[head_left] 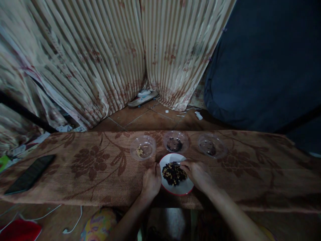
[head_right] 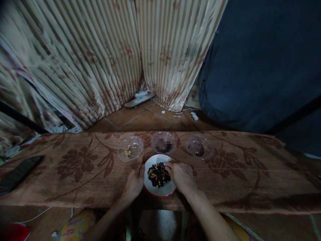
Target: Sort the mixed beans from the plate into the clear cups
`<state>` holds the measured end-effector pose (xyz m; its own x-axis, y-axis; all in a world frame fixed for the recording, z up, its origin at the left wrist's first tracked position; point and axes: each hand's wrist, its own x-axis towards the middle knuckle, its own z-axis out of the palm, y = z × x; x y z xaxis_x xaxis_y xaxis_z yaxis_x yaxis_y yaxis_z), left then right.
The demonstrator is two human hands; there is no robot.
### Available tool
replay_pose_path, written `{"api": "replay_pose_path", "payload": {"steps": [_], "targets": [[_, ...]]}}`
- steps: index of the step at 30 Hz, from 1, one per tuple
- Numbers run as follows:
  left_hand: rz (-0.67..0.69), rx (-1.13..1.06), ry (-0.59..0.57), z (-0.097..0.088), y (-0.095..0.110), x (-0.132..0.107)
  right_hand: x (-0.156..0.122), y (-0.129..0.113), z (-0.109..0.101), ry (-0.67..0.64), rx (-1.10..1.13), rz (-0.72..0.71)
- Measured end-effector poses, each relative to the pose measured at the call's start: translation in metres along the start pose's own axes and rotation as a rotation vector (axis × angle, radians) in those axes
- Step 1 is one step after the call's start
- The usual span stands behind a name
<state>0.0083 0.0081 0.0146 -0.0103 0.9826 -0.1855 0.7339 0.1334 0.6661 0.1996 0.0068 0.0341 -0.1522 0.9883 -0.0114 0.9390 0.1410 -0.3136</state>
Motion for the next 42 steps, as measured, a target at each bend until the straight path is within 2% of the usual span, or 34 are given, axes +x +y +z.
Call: {"api": "replay_pose_path", "payload": {"steps": [10, 18, 26, 30, 35, 37, 39, 42], "targets": [[-0.001, -0.009, -0.001, 0.000, -0.001, 0.001, -0.001, -0.003, -0.002, 0.027, 0.038, -0.030], [-0.005, 0.003, -0.010, -0.001, -0.001, 0.001, -0.001, -0.001, -0.006, 0.026, 0.116, 0.002], [-0.006, 0.017, -0.011, 0.000, -0.001, 0.000, -0.002, 0.002, -0.019, 0.086, 0.398, 0.040], [0.004, 0.048, -0.011, -0.001, -0.001, -0.001, 0.014, -0.018, -0.033, 0.133, 0.480, -0.030], [0.004, 0.028, -0.024, -0.003, 0.001, -0.002, 0.052, -0.062, -0.041, 0.170, 0.327, -0.192], [-0.001, 0.036, -0.031, -0.003, 0.001, -0.002, 0.064, -0.073, -0.041, 0.165, 0.272, -0.196], [0.007, 0.033, -0.036, -0.003, 0.000, -0.002, 0.070, -0.077, -0.040, 0.182, 0.284, -0.183], [0.013, 0.022, -0.042, -0.003, -0.001, -0.004, 0.066, -0.069, -0.042, 0.198, 0.347, -0.153]]}}
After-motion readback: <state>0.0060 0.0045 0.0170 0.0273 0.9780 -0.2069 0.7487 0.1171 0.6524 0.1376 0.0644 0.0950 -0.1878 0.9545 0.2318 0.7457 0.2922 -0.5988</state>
